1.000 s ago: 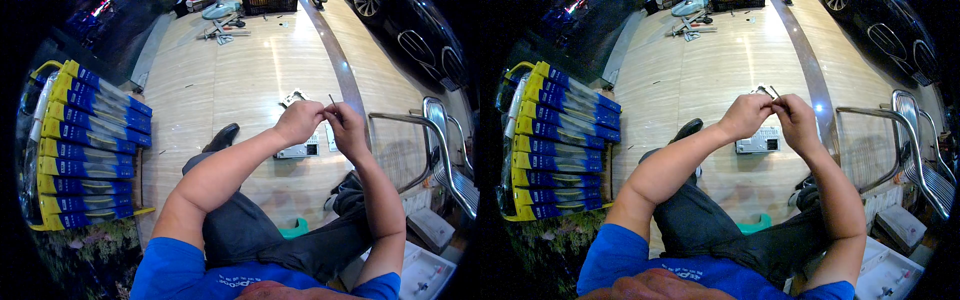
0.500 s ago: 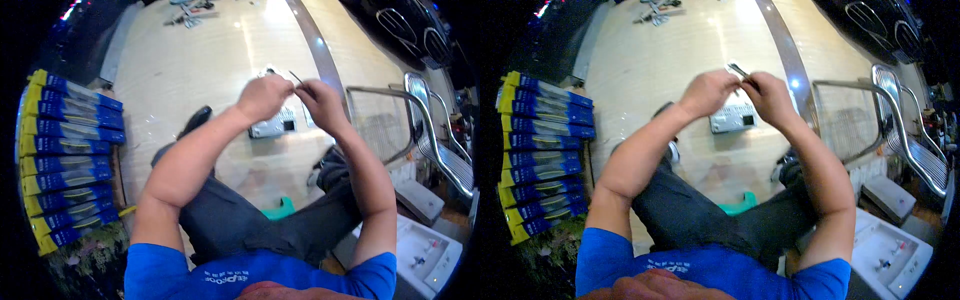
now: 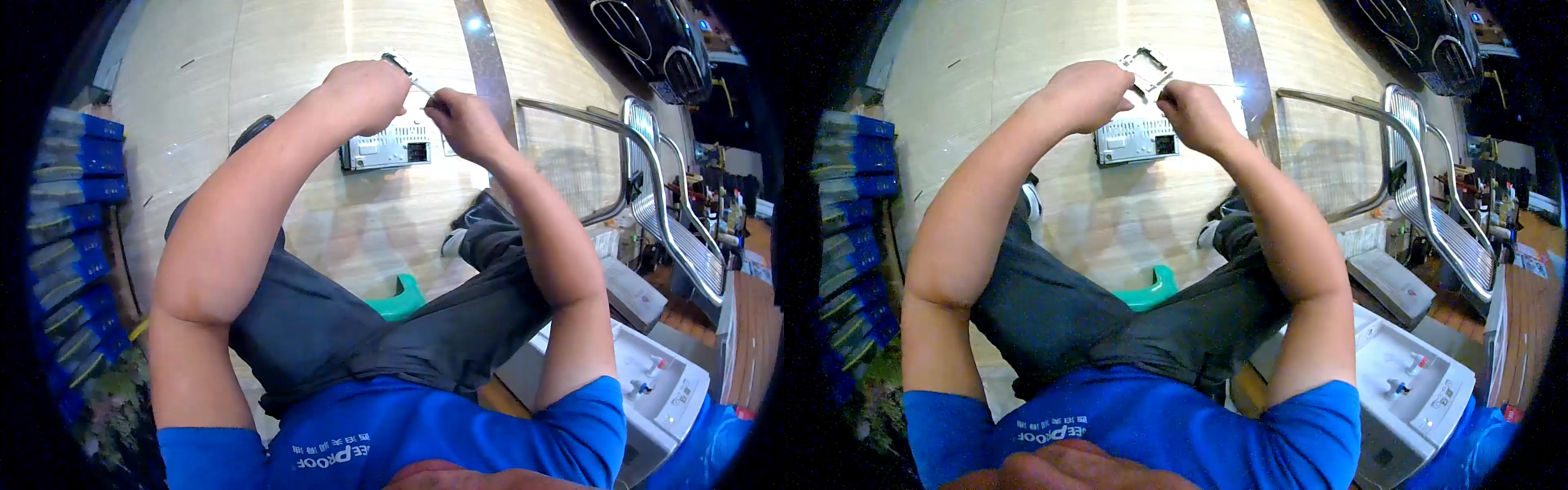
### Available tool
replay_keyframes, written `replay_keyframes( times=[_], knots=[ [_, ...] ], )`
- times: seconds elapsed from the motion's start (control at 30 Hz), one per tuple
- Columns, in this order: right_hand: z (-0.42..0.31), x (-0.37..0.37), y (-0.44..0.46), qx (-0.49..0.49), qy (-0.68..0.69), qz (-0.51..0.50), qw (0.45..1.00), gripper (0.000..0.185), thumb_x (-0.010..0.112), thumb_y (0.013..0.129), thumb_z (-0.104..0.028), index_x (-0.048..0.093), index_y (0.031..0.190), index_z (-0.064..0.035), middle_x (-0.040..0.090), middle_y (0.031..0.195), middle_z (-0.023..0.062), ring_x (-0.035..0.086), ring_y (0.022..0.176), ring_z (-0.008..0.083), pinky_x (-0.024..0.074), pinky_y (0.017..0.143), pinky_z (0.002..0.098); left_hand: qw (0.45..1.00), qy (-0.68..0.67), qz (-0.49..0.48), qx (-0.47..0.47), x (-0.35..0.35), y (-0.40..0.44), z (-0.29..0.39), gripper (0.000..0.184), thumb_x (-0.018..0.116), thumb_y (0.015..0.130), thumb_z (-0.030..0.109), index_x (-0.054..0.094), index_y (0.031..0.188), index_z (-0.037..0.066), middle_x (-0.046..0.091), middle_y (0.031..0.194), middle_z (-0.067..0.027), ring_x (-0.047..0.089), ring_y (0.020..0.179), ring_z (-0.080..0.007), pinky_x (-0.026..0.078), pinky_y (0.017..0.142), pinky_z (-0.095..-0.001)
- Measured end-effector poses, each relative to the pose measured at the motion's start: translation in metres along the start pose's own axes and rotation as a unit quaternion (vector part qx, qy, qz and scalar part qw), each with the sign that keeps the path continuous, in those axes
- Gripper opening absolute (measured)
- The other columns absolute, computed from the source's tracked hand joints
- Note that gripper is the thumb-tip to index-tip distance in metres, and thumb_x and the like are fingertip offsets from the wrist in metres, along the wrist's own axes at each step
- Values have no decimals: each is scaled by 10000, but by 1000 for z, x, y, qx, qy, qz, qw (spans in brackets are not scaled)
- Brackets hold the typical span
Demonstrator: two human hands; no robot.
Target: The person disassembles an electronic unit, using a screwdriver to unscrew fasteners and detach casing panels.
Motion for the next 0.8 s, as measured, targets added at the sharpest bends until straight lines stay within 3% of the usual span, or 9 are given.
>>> replay_keyframes(
  times=[0.07, 0.17, 0.53, 0.57, 0.6, 0.63, 0.67, 0.7, 0.8],
  knots=[
    [19, 32, 3, 51, 40, -46, 997, 186, 671, 895, -189, 699, 930, -9, 703, 865, 218, 687, 823, 384, 537, 755, 451, 994, 37, -99, -18, 5, -1, 0, 251, 692, 914, 268, 722, 1006, 37, 722, 1006, -175, 695, 961, -348, 559, 801, -470],
    [40, 81, -3, 84, 32, -98, 991, 192, 674, 879, -185, 703, 921, 0, 707, 878, 224, 688, 833, 392, 539, 770, 461, 989, 48, -139, 11, 4, -3, 7, 271, 696, 918, 276, 733, 1011, 25, 725, 1016, -180, 699, 959, -349, 565, 799, -459],
    [72, 158, -21, 24, -85, -177, 980, 238, 597, 934, -240, 677, 918, -17, 700, 918, 244, 677, 912, 420, 534, 818, 511, 992, 2, -117, 53, -4, -4, 17, 278, 703, 918, 257, 743, 995, -6, 730, 992, -199, 709, 958, -344, 568, 811, -450],
    [72, 160, -21, 21, -108, -177, 978, 236, 588, 939, -238, 674, 927, -18, 700, 929, 246, 679, 918, 415, 536, 820, 514, 992, 10, -116, 49, -3, -2, 17, 197, 710, 837, 142, 763, 986, 25, 739, 1006, -166, 718, 938, -311, 580, 775, -430],
    [73, 162, -21, 20, -109, -179, 978, 236, 588, 939, -238, 674, 927, -18, 700, 929, 246, 679, 918, 415, 536, 820, 514, 992, 18, -114, 46, -2, -1, 16, 233, 718, 756, 26, 783, 978, 57, 749, 1019, -133, 726, 919, -278, 592, 738, -410],
    [74, 163, -21, 19, -112, -175, 978, 229, 579, 940, -231, 669, 943, -20, 702, 941, 245, 680, 924, 413, 537, 823, 516, 992, 16, -114, 44, -1, -1, 15, 233, 718, 756, 26, 783, 978, 57, 749, 1019, -133, 726, 919, -278, 592, 738, -410],
    [74, 164, -20, 19, -116, -170, 978, 223, 571, 941, -223, 665, 959, -22, 703, 954, 243, 682, 931, 410, 539, 825, 518, 993, 3, -111, 46, -1, -2, 14, 193, 711, 838, 137, 763, 986, 25, 739, 1007, -166, 718, 942, -307, 579, 780, -427],
    [74, 164, -20, 18, -117, -172, 978, 223, 571, 941, -223, 665, 959, -22, 703, 954, 243, 682, 931, 410, 539, 825, 518, 993, -9, -108, 48, -1, -3, 13, 267, 704, 919, 247, 744, 994, -6, 729, 994, -199, 710, 965, -337, 566, 822, -444],
    [75, 164, -18, 21, -120, -175, 977, 207, 560, 938, -205, 660, 975, -27, 704, 957, 240, 682, 936, 412, 540, 832, 515, 992, -3, -120, 46, -3, -4, 11, 266, 711, 914, 249, 745, 996, -2, 730, 996, -195, 709, 970, -333, 567, 823, -444]
  ],
)
Point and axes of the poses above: each hand's wrist, its own y-axis towards the middle knuckle, its own x-axis out of the palm, z = x × y, the point moved 4 cm from there along y, towards the middle knuckle
